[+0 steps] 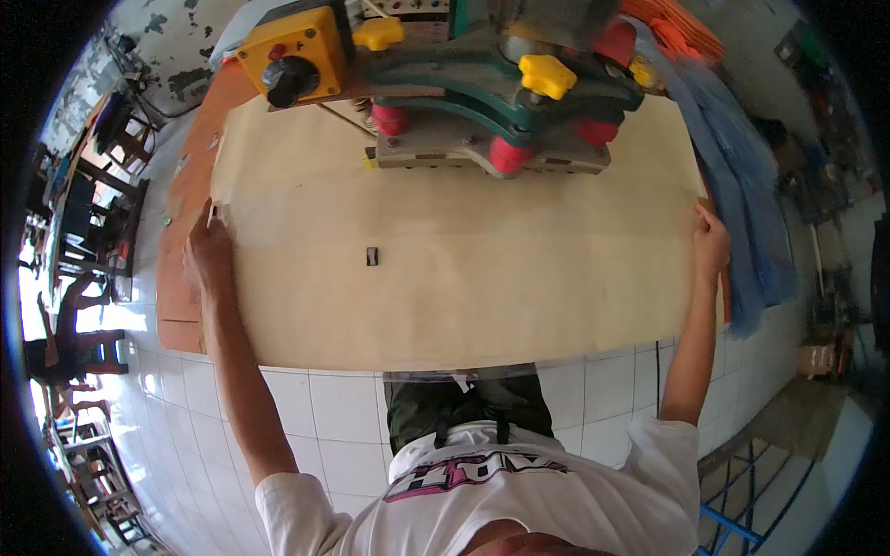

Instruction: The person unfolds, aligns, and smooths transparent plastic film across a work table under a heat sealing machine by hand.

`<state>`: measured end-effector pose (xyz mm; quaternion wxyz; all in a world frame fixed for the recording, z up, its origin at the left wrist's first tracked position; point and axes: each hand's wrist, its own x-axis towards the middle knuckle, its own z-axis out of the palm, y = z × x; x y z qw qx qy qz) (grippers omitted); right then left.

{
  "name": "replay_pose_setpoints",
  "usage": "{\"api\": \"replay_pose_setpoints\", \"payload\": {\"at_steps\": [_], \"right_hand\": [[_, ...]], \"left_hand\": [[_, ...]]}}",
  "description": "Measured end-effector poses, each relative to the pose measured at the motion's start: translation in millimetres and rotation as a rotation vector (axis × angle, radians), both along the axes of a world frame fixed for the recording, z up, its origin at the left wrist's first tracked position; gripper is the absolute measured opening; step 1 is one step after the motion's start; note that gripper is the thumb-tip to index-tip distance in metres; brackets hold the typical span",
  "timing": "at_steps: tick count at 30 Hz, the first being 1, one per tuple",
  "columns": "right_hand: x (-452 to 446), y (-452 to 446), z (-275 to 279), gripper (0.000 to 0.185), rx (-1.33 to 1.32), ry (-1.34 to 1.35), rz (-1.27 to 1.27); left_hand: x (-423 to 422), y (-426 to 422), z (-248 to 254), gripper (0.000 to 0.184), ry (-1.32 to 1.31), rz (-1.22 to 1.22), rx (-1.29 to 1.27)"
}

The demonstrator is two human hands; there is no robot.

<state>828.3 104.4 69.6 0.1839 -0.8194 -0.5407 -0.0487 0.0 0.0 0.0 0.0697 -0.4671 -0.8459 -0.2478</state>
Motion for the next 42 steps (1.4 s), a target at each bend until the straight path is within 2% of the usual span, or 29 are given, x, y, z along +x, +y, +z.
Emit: {"api": "replay_pose_setpoints", "payload": {"at_steps": [2,3,4,6,8,13,15,17,22,27,28,29,31,33,35,36,38,40,41,42], "right_hand": [[-11.3,6.7,-17.5,0.022,0.158,0.046,0.070],[12.4,-6.8,-0.3,0.023,0.153,-0.012,0.092],[26.8,1.3,-11.0,0.023,0.174,0.004,0.143],[60.9,16.7,-35.6,0.023,0.260,0.022,0.261],[58.0,12.8,-27.0,0.025,0.129,0.013,0.168],[40.8,7.6,-19.8,0.028,0.094,-0.059,0.110],[36.5,5.5,-16.2,0.029,0.057,-0.029,0.091],[34.9,3.7,-13.2,0.029,0.067,-0.032,0.085],[30.4,4.7,-11.4,0.028,0.023,-0.034,0.055],[32.3,5.5,-9.5,0.027,0.082,0.045,0.079],[25.6,4.3,-4.6,0.027,0.072,0.070,0.077],[39.5,7.6,-12.6,0.026,0.153,0.072,0.134],[10.3,-2.4,11.3,0.028,0.077,0.042,-0.011],[0.7,0.8,27.8,0.032,-0.069,-0.003,-0.025],[15.7,0.0,45.3,0.035,-0.091,0.026,0.013],[18.4,0.5,58.1,0.036,-0.174,0.022,0.067],[33.3,16.0,61.0,0.038,-0.273,0.038,0.123],[50.2,38.1,52.9,0.041,-0.378,0.053,0.313],[52.7,45.8,48.0,0.041,-0.391,0.066,0.315],[51.9,51.2,53.5,0.052,-0.493,0.051,0.323]], "left_hand": [[27.9,-13.8,38.7,0.067,0.017,0.185,-0.084],[54.4,-10.9,15.2,0.057,-0.147,0.187,0.033],[51.3,-12.5,16.4,0.050,-0.030,0.189,-0.051],[67.1,-13.2,32.6,0.048,-0.056,0.236,0.044],[81.6,-14.4,47.1,0.044,-0.064,0.341,-0.014],[88.9,-23.5,59.8,0.041,-0.085,0.362,0.048],[87.1,-24.8,60.0,0.040,0.015,0.342,0.030],[84.6,-24.1,60.2,0.036,-0.032,0.328,0.036],[80.3,-18.1,48.1,0.024,0.118,0.228,0.069],[75.7,-15.3,41.4,0.027,0.107,-0.007,0.045],[57.5,-5.6,17.7,0.032,-0.001,-0.044,0.074],[83.3,-11.4,38.5,0.034,0.156,-0.042,0.120],[63.0,-4.9,36.5,0.034,0.120,-0.006,-0.010],[58.9,-0.7,35.6,0.032,0.131,0.063,-0.093],[70.9,1.5,35.0,0.029,0.179,0.167,-0.128],[53.6,2.5,20.2,0.030,0.204,0.130,-0.141],[47.7,5.7,24.6,0.031,0.249,0.094,-0.170],[72.4,3.2,54.9,0.032,0.209,0.202,-0.273],[66.0,0.7,58.3,0.032,0.221,0.203,-0.286],[58.3,-1.7,56.4,0.039,0.299,0.137,-0.274]]}}
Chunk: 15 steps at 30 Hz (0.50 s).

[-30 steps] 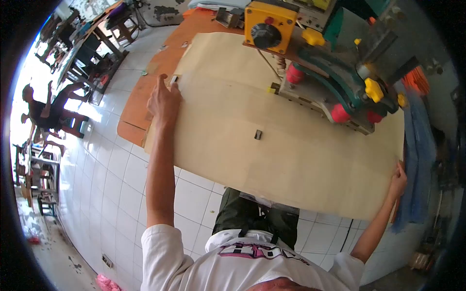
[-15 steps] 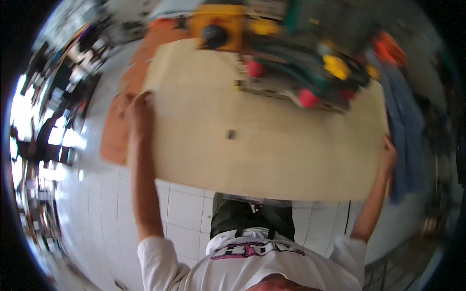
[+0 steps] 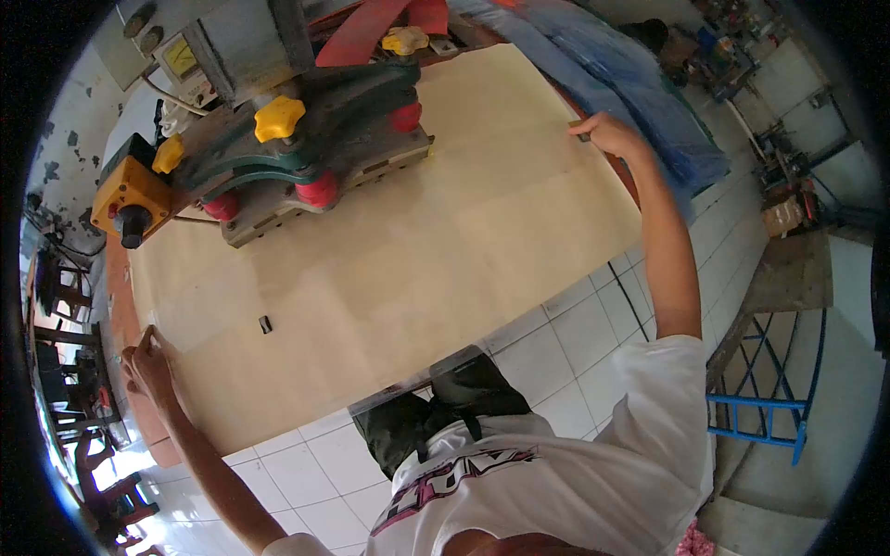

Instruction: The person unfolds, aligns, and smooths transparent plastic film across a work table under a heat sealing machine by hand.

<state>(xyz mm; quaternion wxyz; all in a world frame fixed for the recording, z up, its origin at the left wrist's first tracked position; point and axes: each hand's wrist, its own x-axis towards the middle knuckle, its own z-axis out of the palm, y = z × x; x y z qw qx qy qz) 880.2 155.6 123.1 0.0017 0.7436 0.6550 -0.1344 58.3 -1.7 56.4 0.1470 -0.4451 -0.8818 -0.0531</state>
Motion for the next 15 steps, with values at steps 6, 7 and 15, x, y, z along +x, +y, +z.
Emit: {"api": "replay_pose_setpoints", "payload": {"at_steps": [6,7,15], "right_hand": [[3.3,12.6,17.6,0.052,-0.193,0.006,0.062],[8.1,16.2,12.7,0.050,-0.148,0.011,0.169],[0.3,-7.4,24.8,0.056,-0.091,-0.057,0.190]], "left_hand": [[-46.4,6.3,1.0,0.047,-0.007,-0.071,-0.175],[-43.8,7.1,5.5,0.044,-0.042,-0.063,-0.195],[-67.1,7.3,22.7,0.064,-0.239,-0.205,-0.353]]}}
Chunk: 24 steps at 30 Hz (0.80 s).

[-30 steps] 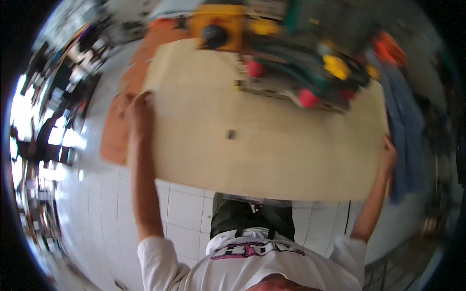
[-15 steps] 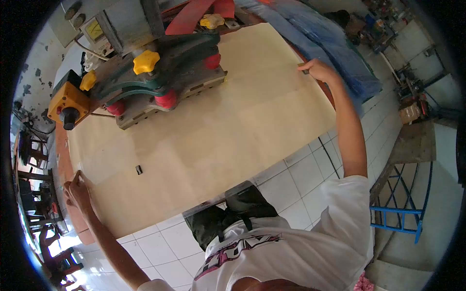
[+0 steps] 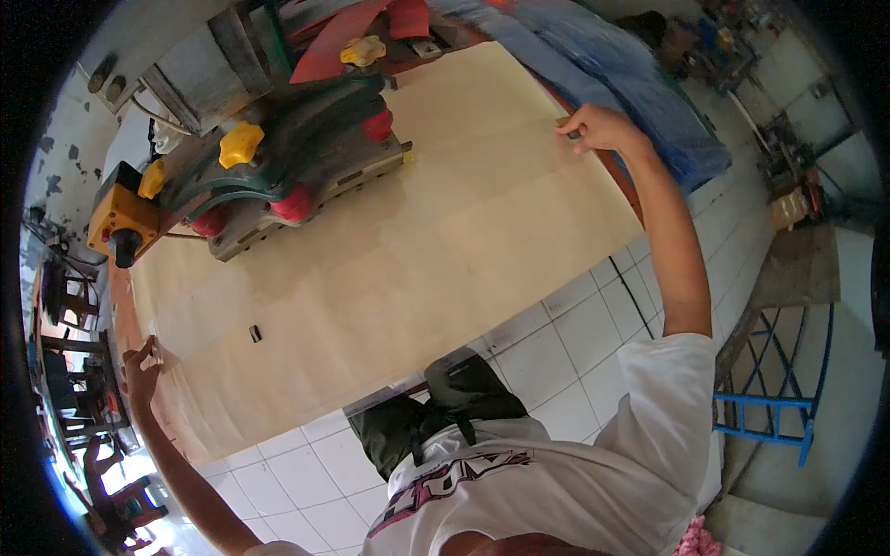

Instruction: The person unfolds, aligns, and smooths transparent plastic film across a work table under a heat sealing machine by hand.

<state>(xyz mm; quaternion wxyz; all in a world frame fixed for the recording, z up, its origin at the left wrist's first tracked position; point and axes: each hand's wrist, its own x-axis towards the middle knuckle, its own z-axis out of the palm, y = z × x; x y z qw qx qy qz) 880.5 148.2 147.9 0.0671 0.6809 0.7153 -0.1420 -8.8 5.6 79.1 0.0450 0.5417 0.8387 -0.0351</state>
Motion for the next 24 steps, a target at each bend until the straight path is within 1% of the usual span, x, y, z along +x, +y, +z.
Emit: {"api": "replay_pose_setpoints", "payload": {"at_steps": [1,2,3,4,5,7,8,10,12,14,15,16,17,18,20,24], "right_hand": [[0.5,-1.4,-0.9,0.057,0.037,-0.007,0.009],[1.8,-0.7,-1.8,0.057,0.037,-0.006,0.005],[4.4,2.9,-5.2,0.057,0.041,-0.017,0.017],[4.7,4.3,-7.3,0.058,0.046,-0.028,0.031],[5.4,3.5,-8.9,0.058,0.051,-0.025,0.030],[1.3,1.5,-6.3,0.056,0.121,-0.086,0.094],[-1.2,0.0,-4.8,0.056,0.135,-0.081,0.104],[-2.3,-3.3,-2.9,0.054,0.097,-0.081,0.075],[-3.9,-4.6,-3.5,0.053,0.116,-0.093,0.076],[-6.3,-7.9,-3.1,0.052,0.131,-0.104,0.070],[-7.5,-9.4,-1.4,0.052,0.120,-0.115,0.053],[-7.1,-10.7,-1.0,0.052,0.110,-0.124,0.035],[-7.1,-11.7,-1.5,0.052,0.125,-0.118,0.040],[-6.5,-12.2,-3.5,0.051,0.136,-0.104,0.022],[-4.3,-14.0,-8.0,0.051,0.152,-0.089,0.011],[-7.3,-22.6,-8.9,0.050,0.151,-0.016,-0.002]], "left_hand": [[-6.2,1.4,1.4,0.068,-0.002,-0.039,-0.041],[-19.5,4.0,-2.9,0.068,0.000,-0.043,-0.040],[-41.5,7.0,-12.1,0.069,-0.019,-0.137,-0.041],[-45.6,8.8,-11.1,0.070,-0.037,-0.229,-0.040],[-48.9,9.2,-11.8,0.070,-0.033,-0.230,-0.036],[-29.1,7.1,1.0,0.070,-0.068,-0.134,-0.036],[-20.9,6.7,6.5,0.070,-0.063,-0.124,-0.022],[-2.7,6.5,14.6,0.068,-0.043,-0.081,-0.063],[4.4,1.5,17.9,0.066,-0.014,-0.065,-0.027],[-18.7,6.2,-3.8,0.066,-0.053,-0.088,0.003],[-33.3,8.2,-12.7,0.067,-0.156,-0.129,0.053],[-18.0,6.8,-2.2,0.067,-0.261,-0.170,0.097],[-0.4,6.0,5.6,0.068,-0.128,-0.085,0.026],[26.4,2.1,23.8,0.068,0.003,0.002,-0.044],[4.3,7.5,7.7,0.069,0.011,-0.010,-0.041],[17.4,1.7,11.2,0.071,0.035,-0.049,-0.042]]}}
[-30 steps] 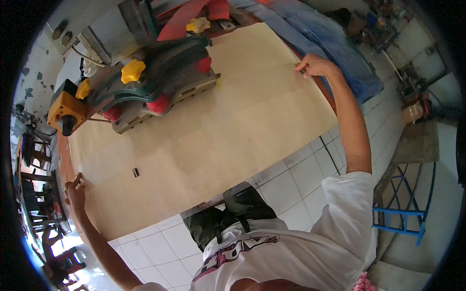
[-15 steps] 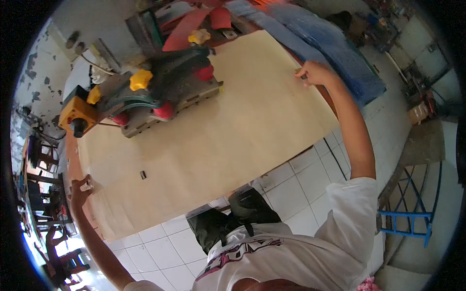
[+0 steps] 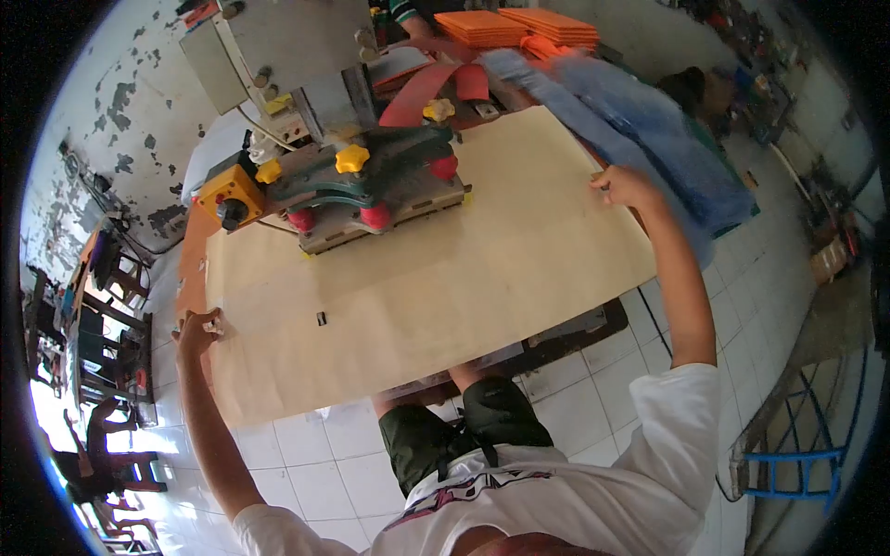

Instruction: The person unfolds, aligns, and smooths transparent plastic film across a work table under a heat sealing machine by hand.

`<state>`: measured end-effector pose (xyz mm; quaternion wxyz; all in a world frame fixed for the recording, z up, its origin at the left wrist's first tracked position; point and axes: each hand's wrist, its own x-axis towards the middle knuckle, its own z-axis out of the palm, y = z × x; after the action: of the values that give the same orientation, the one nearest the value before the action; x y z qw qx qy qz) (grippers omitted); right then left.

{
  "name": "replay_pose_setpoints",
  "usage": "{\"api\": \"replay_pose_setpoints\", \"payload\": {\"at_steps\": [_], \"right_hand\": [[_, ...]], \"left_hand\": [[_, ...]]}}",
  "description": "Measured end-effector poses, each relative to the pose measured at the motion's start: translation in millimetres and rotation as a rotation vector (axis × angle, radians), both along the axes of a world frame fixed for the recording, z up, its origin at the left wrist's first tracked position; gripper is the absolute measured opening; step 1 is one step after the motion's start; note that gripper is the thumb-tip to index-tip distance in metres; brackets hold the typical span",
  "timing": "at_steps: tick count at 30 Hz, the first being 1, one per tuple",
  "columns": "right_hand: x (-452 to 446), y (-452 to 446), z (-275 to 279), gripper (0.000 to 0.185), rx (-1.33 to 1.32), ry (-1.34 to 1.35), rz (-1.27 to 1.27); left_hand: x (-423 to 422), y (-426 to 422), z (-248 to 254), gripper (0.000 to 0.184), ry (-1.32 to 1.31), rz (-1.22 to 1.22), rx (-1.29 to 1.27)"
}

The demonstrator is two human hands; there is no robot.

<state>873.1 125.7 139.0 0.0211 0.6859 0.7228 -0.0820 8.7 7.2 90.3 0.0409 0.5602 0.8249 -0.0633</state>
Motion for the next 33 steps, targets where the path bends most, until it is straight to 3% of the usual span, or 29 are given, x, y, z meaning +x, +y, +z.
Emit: {"api": "replay_pose_setpoints", "payload": {"at_steps": [4,8,10,11,14,16,23,29,33], "right_hand": [[-3.5,-15.9,-5.8,0.047,0.103,0.083,0.000],[-20.5,-45.0,-22.5,0.043,0.374,-0.017,-0.002],[-31.3,-69.5,-42.5,0.038,0.726,0.118,-0.062],[-33.7,-80.0,-48.8,0.038,0.712,0.184,-0.123],[-29.7,-110.8,-70.3,0.035,0.797,0.314,-0.202],[-30.2,-130.1,-73.9,0.033,0.792,0.404,-0.258],[-13.0,-139.4,-96.9,0.030,0.821,0.596,-0.276],[-18.9,-135.2,-112.8,0.029,0.903,0.475,-0.266],[-20.5,-137.9,-107.7,0.029,0.881,0.534,-0.294]], "left_hand": [[35.0,-17.0,8.1,0.063,0.139,0.036,0.031],[48.5,-44.2,-15.5,0.067,0.241,0.107,0.435],[40.4,-59.1,-38.5,0.059,0.185,0.134,0.688],[46.1,-69.5,-37.3,0.059,0.190,0.145,0.698],[67.6,-101.1,-37.9,0.046,0.046,0.272,0.818],[63.7,-108.9,-51.3,0.034,-0.303,0.214,1.011],[69.5,-114.1,-60.3,0.026,-0.342,0.209,1.101],[65.3,-117.4,-64.3,0.026,-0.334,0.200,1.074],[66.4,-117.2,-60.7,0.026,-0.361,0.243,1.063]]}}
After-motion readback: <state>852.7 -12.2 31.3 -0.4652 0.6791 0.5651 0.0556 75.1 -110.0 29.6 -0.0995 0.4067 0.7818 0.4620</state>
